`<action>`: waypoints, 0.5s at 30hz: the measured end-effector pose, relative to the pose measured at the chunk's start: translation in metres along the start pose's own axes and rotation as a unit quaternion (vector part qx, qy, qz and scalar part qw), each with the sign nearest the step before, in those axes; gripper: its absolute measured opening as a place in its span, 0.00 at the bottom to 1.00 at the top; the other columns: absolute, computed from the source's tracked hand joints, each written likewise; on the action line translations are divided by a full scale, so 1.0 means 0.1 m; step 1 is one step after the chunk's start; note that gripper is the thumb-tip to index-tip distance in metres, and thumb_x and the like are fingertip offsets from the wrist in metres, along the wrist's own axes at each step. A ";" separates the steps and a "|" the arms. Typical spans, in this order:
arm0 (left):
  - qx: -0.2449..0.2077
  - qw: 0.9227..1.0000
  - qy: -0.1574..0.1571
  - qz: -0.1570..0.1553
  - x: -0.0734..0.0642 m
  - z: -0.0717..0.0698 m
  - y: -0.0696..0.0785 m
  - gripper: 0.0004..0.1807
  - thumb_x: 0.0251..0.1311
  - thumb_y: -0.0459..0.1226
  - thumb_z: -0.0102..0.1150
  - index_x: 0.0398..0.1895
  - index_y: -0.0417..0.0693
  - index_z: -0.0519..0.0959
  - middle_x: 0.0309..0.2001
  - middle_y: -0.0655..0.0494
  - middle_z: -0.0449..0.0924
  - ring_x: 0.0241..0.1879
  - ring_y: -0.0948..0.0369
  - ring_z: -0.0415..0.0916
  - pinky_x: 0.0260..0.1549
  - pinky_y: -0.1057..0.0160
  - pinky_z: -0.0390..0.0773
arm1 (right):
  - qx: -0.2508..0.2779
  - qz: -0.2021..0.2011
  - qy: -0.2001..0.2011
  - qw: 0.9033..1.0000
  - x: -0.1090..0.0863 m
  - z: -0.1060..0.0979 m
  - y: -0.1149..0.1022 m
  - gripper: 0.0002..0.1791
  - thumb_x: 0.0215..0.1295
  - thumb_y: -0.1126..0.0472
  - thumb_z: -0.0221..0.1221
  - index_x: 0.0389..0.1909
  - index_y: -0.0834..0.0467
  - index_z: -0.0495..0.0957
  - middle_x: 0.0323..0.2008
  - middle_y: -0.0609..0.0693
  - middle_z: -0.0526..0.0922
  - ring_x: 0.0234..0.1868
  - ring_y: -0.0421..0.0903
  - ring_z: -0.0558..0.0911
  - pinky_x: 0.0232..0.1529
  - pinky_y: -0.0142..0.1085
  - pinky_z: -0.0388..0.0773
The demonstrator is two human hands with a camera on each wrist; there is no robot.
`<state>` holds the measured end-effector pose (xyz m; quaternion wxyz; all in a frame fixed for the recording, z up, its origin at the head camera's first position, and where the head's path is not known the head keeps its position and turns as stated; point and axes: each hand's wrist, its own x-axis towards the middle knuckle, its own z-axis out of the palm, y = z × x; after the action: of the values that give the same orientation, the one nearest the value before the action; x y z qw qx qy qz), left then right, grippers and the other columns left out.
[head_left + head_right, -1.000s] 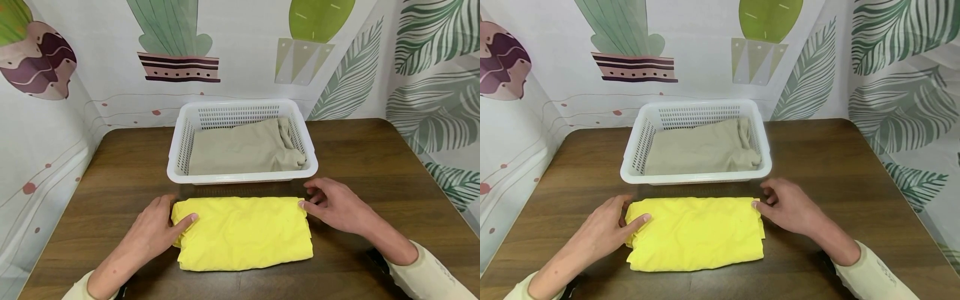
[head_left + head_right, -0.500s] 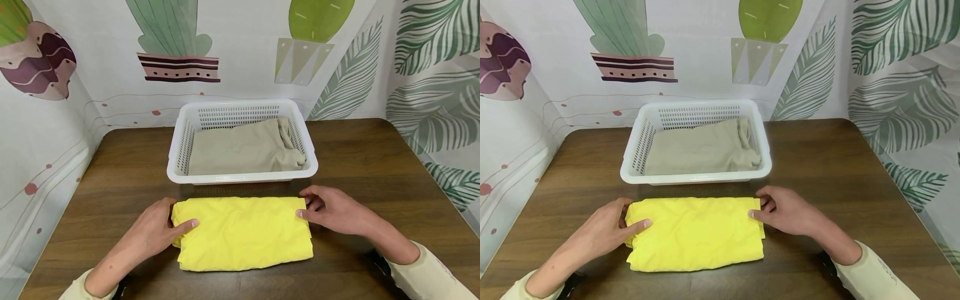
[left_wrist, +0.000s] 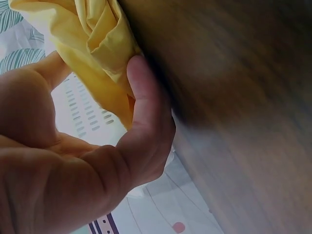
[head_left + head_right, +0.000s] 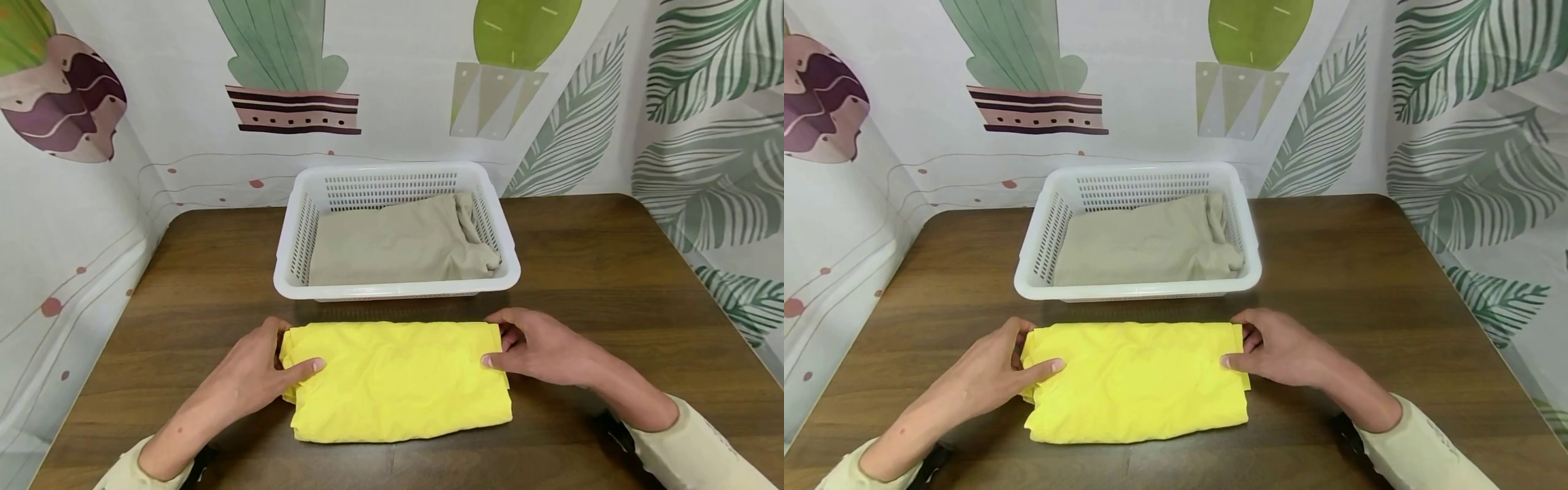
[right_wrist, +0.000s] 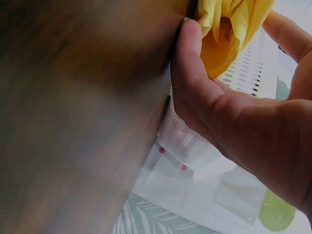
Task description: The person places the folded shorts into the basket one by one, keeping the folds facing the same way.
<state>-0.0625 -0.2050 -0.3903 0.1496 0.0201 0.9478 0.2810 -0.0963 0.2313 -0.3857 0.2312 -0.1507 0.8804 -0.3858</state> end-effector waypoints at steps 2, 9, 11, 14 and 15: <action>-0.001 1.000 -0.001 0.000 0.00 0.00 0.00 0.48 0.58 0.65 0.72 0.66 0.39 0.69 0.37 0.54 0.80 0.33 0.58 0.76 0.34 0.59 0.78 | 0.010 -0.003 -0.003 1.000 0.00 0.01 0.01 0.41 0.61 0.48 0.76 0.66 0.69 0.73 0.41 0.52 0.82 0.42 0.47 0.83 0.42 0.34 0.83; -0.011 1.000 -0.004 -0.001 0.01 0.00 0.01 0.47 0.57 0.65 0.74 0.65 0.41 0.69 0.39 0.54 0.81 0.34 0.57 0.76 0.34 0.58 0.78 | 0.051 -0.020 -0.014 0.998 0.01 0.04 0.02 0.38 0.63 0.53 0.76 0.65 0.71 0.72 0.41 0.55 0.82 0.40 0.51 0.85 0.41 0.35 0.84; -0.015 1.000 -0.008 -0.005 0.01 -0.01 0.02 0.47 0.57 0.64 0.74 0.66 0.42 0.68 0.40 0.53 0.81 0.34 0.57 0.76 0.35 0.58 0.78 | 0.059 -0.023 -0.017 0.998 0.02 0.05 0.02 0.37 0.63 0.54 0.75 0.65 0.71 0.72 0.42 0.55 0.82 0.41 0.51 0.85 0.40 0.35 0.85; -0.023 1.000 -0.015 -0.014 0.01 -0.02 0.03 0.48 0.56 0.64 0.75 0.66 0.43 0.68 0.41 0.53 0.82 0.34 0.57 0.76 0.35 0.58 0.78 | 0.065 -0.022 -0.019 0.997 0.02 0.06 0.02 0.37 0.64 0.55 0.75 0.65 0.71 0.72 0.42 0.55 0.82 0.41 0.51 0.85 0.40 0.35 0.85; -0.025 0.999 -0.017 -0.016 0.01 -0.02 0.03 0.48 0.56 0.64 0.75 0.66 0.43 0.67 0.41 0.53 0.82 0.35 0.57 0.77 0.36 0.58 0.78 | 0.066 -0.022 -0.020 0.997 0.03 0.07 0.02 0.37 0.64 0.55 0.75 0.65 0.71 0.72 0.42 0.55 0.82 0.41 0.51 0.85 0.40 0.35 0.85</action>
<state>-0.0644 -0.2038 -0.3874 0.1709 0.0055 0.9379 0.3019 -0.0952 0.2276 -0.3923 0.2495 -0.1614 0.8447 -0.4451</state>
